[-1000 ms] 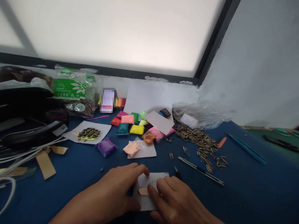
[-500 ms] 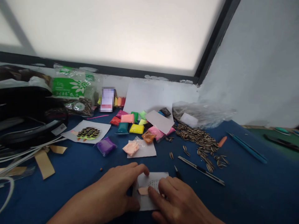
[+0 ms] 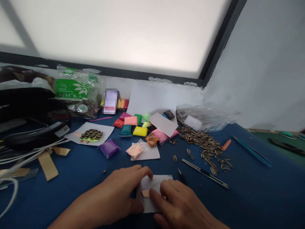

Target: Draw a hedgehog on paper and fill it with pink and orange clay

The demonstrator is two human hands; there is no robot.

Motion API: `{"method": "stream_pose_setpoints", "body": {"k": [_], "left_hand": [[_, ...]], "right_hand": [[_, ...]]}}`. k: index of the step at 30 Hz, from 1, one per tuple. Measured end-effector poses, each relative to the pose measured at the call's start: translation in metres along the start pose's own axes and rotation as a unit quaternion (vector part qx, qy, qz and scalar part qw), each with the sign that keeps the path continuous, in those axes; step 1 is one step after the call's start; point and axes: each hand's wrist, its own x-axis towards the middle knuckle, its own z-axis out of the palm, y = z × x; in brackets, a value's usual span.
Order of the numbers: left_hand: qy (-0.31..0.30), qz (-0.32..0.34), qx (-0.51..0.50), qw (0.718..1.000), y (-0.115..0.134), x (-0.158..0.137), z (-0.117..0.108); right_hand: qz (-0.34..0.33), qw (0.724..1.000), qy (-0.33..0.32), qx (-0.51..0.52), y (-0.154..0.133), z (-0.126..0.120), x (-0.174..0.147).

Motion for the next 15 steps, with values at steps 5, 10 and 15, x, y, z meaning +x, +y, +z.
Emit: {"method": "stream_pose_setpoints", "body": {"k": [5,10,15], "left_hand": [[-0.001,0.006,0.01,1.0,0.002,0.0,-0.001],[0.006,0.011,0.007,1.0,0.0,0.0,0.0],[-0.001,0.009,0.01,1.0,0.0,0.0,-0.001]], "right_hand": [[0.007,1.0,0.022,-0.01,-0.001,-0.005,-0.001],[-0.005,0.999,0.033,-0.017,-0.002,-0.002,-0.004],[-0.025,0.999,0.033,-0.031,-0.001,0.006,-0.005]]}}
